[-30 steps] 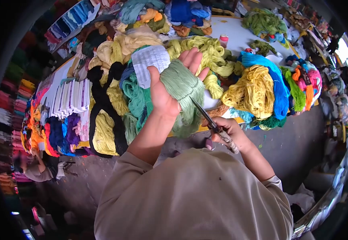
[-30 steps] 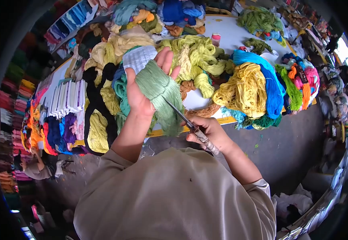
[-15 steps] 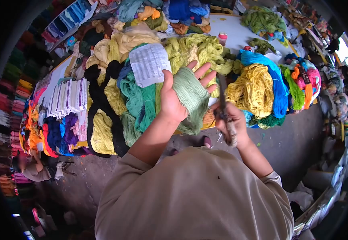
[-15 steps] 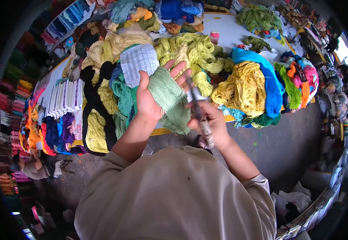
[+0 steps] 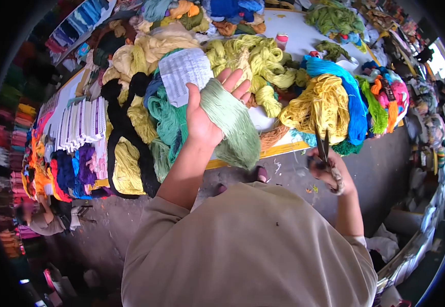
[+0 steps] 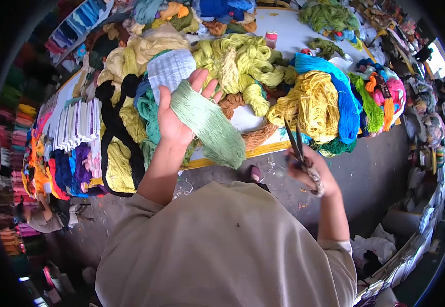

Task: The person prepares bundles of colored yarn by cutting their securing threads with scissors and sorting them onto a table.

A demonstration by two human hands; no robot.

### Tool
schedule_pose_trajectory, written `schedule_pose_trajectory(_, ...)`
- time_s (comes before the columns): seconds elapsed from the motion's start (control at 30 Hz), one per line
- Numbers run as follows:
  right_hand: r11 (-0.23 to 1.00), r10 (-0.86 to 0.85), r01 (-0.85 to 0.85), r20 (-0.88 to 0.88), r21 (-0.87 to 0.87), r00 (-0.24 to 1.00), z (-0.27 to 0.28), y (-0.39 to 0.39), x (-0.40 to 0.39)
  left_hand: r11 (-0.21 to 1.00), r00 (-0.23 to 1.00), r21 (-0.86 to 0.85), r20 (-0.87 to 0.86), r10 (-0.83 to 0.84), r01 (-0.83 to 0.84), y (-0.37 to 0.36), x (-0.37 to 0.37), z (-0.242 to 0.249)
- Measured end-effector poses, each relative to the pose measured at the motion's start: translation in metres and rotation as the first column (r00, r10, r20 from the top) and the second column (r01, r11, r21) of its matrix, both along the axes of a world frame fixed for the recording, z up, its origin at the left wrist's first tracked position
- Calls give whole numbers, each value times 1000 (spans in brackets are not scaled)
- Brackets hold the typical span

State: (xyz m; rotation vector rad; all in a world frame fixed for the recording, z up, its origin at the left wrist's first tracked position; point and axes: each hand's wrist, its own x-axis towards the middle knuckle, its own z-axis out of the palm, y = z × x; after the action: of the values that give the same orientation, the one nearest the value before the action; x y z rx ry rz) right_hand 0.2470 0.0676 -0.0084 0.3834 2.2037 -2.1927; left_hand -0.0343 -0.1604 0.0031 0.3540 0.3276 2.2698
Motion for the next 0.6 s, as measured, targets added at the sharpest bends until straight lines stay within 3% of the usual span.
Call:
schedule_pose_trajectory(0.03, 968, -71, 35, 138, 248, 988, -13, 15, 16, 997, 981, -73, -193, 22, -37, -3, 0, 3)
schedule_pose_trajectory(0.07, 872, -170, 29, 247, 489, 954, -18, 24, 23, 986, 886, -150, -463, -10, -67, -3, 1, 3)
schedule_pose_trajectory(0.1, 904, -220, 175, 73, 391, 973, -15, 21, 19, 969, 719, -218, -691, -71, -114, 0, 3, 4)
schedule_pose_trajectory(0.13, 915, -290, 306, -98, 264, 952, -10, 9, 12, 924, 504, -307, -849, -158, -229, 4, 20, 25)
schedule_pose_trajectory(0.17, 920, -360, 389, -302, 42, 883, -8, -7, -4, 890, 206, -240, -964, -170, -388, 15, 28, 26)
schedule_pose_trajectory(0.23, 929, -184, 317, -503, 192, 844, 5, -24, -39, 817, -403, 52, -887, -227, -574, 36, 40, 37)
schedule_pose_trajectory(0.3, 964, -172, 257, -575, 70, 800, 4, -63, -73, 782, -537, 153, -803, -258, -604, 47, 47, 51)
schedule_pose_trajectory(0.33, 970, -190, 244, -573, 18, 797, 11, -79, -84, 775, -430, 87, -867, -250, -626, 51, 50, 51)
schedule_pose_trajectory(0.37, 880, -47, 290, -539, 376, 841, 13, -79, -88, 776, -449, 97, -857, -253, -623, 50, 43, 50)
schedule_pose_trajectory(0.4, 943, -103, 251, -523, 220, 846, 14, -79, -89, 777, -467, 103, -845, -261, -621, 44, 34, 50)
schedule_pose_trajectory(0.43, 977, -152, 206, -498, 55, 854, 14, -79, -89, 765, -599, 159, -726, -337, -624, 32, 24, 62)
schedule_pose_trajectory(0.47, 962, -238, 273, -467, 8, 851, 11, -70, -84, 754, -651, 185, -656, -383, -630, 17, 14, 66)
schedule_pose_trajectory(0.53, 969, -247, 216, -381, -124, 891, 14, -50, -70, 691, -625, 189, -633, -458, -698, -8, -6, 55)
schedule_pose_trajectory(0.57, 974, -221, 223, -366, -37, 904, 17, -38, -64, 697, -537, 223, -799, -270, -682, -13, -19, 40)
schedule_pose_trajectory(0.6, 972, -236, 209, -393, -112, 888, 22, -39, -65, 694, -415, 261, -908, -60, -671, -13, -25, 41)
